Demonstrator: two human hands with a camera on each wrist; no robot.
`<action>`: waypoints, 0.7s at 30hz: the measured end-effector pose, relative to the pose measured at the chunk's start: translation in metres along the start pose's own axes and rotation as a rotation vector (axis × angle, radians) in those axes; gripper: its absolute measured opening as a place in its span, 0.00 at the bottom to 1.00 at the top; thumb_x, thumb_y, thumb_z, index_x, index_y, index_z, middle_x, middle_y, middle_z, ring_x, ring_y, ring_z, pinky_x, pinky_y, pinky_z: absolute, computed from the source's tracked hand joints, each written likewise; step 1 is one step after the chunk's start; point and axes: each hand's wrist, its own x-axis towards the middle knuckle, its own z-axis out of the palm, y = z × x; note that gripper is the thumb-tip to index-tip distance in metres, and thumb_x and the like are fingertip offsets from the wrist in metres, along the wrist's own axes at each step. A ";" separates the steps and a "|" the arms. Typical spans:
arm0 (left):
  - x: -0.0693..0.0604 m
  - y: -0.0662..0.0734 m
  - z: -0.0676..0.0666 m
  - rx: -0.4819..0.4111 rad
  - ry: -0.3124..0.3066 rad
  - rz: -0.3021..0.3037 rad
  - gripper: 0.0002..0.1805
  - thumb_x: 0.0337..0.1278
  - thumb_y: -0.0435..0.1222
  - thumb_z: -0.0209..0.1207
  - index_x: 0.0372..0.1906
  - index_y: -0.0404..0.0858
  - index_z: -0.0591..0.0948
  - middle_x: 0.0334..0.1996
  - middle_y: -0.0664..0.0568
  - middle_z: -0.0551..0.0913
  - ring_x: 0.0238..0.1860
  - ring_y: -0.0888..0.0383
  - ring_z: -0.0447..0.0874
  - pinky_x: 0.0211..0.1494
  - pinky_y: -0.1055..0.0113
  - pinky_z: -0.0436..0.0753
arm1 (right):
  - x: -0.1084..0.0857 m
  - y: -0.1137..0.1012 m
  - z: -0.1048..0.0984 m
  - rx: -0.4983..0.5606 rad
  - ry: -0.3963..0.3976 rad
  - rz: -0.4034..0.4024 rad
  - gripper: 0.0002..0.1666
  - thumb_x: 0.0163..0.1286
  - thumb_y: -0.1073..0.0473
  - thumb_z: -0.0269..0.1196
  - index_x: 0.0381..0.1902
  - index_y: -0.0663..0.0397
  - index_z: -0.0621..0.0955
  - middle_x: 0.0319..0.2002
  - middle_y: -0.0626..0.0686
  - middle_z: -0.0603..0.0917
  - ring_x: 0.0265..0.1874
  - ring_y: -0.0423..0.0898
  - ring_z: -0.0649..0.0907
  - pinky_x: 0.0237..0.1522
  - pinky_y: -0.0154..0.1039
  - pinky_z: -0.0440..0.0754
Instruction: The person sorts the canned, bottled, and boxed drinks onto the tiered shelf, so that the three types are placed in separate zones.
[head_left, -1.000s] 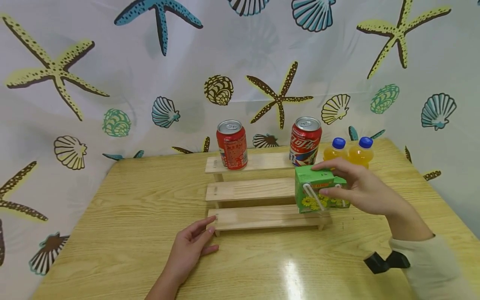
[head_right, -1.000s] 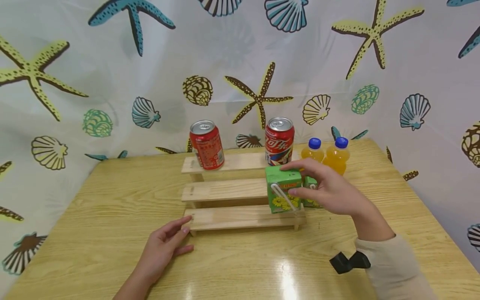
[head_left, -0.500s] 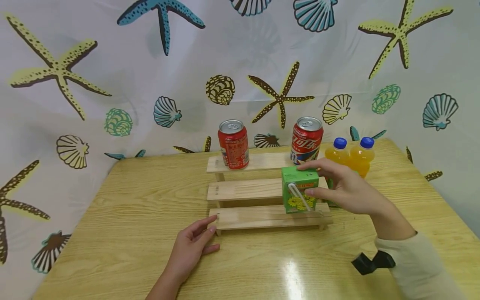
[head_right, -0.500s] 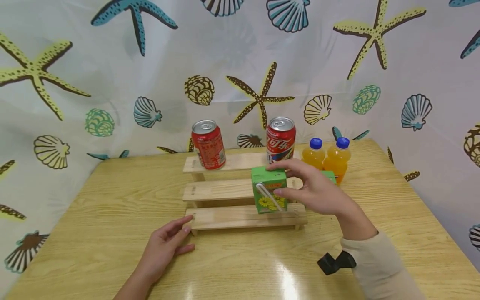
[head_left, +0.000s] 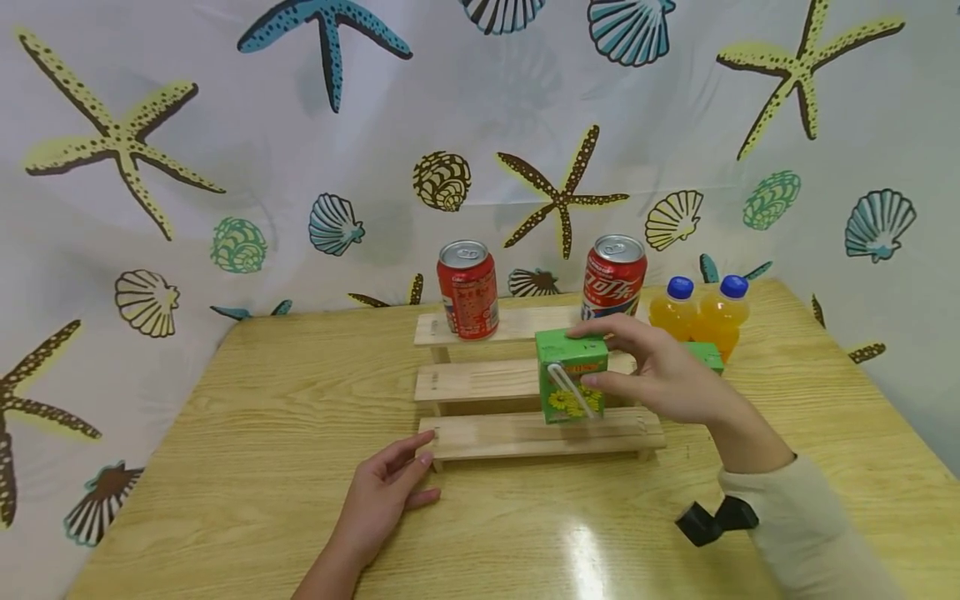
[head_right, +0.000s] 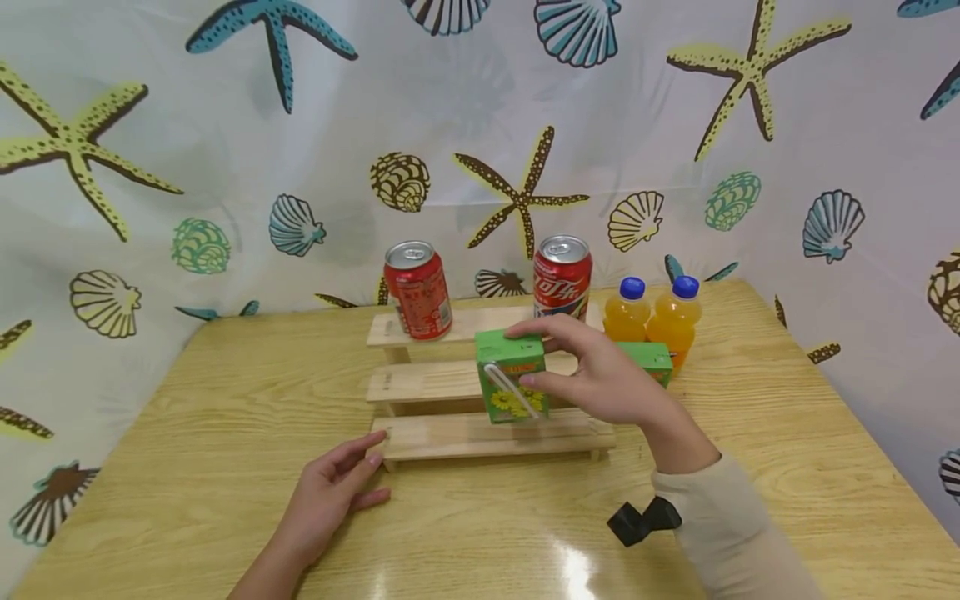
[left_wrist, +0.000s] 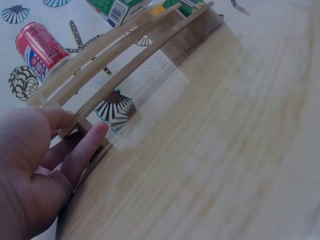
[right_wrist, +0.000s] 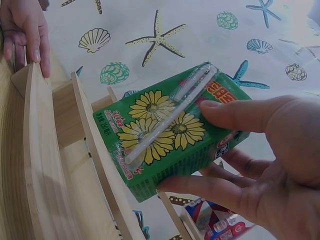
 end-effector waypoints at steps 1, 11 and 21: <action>0.000 0.000 0.000 0.001 -0.001 0.002 0.20 0.69 0.34 0.60 0.64 0.44 0.79 0.57 0.44 0.76 0.46 0.57 0.83 0.48 0.62 0.92 | 0.002 0.000 0.001 -0.003 0.003 -0.004 0.30 0.68 0.67 0.67 0.65 0.49 0.74 0.64 0.54 0.74 0.55 0.54 0.80 0.40 0.41 0.91; 0.000 0.000 0.000 -0.002 -0.003 -0.005 0.20 0.69 0.34 0.60 0.63 0.45 0.80 0.56 0.45 0.76 0.47 0.56 0.82 0.48 0.61 0.92 | 0.020 0.001 0.014 -0.023 0.045 -0.004 0.28 0.68 0.64 0.67 0.65 0.45 0.75 0.61 0.50 0.77 0.55 0.50 0.80 0.52 0.41 0.87; 0.000 0.001 0.000 -0.001 -0.001 -0.002 0.20 0.69 0.34 0.60 0.63 0.45 0.80 0.58 0.45 0.76 0.47 0.56 0.82 0.48 0.62 0.92 | 0.036 0.006 0.027 -0.010 0.054 -0.025 0.28 0.67 0.65 0.68 0.64 0.49 0.76 0.62 0.52 0.79 0.56 0.49 0.80 0.65 0.51 0.79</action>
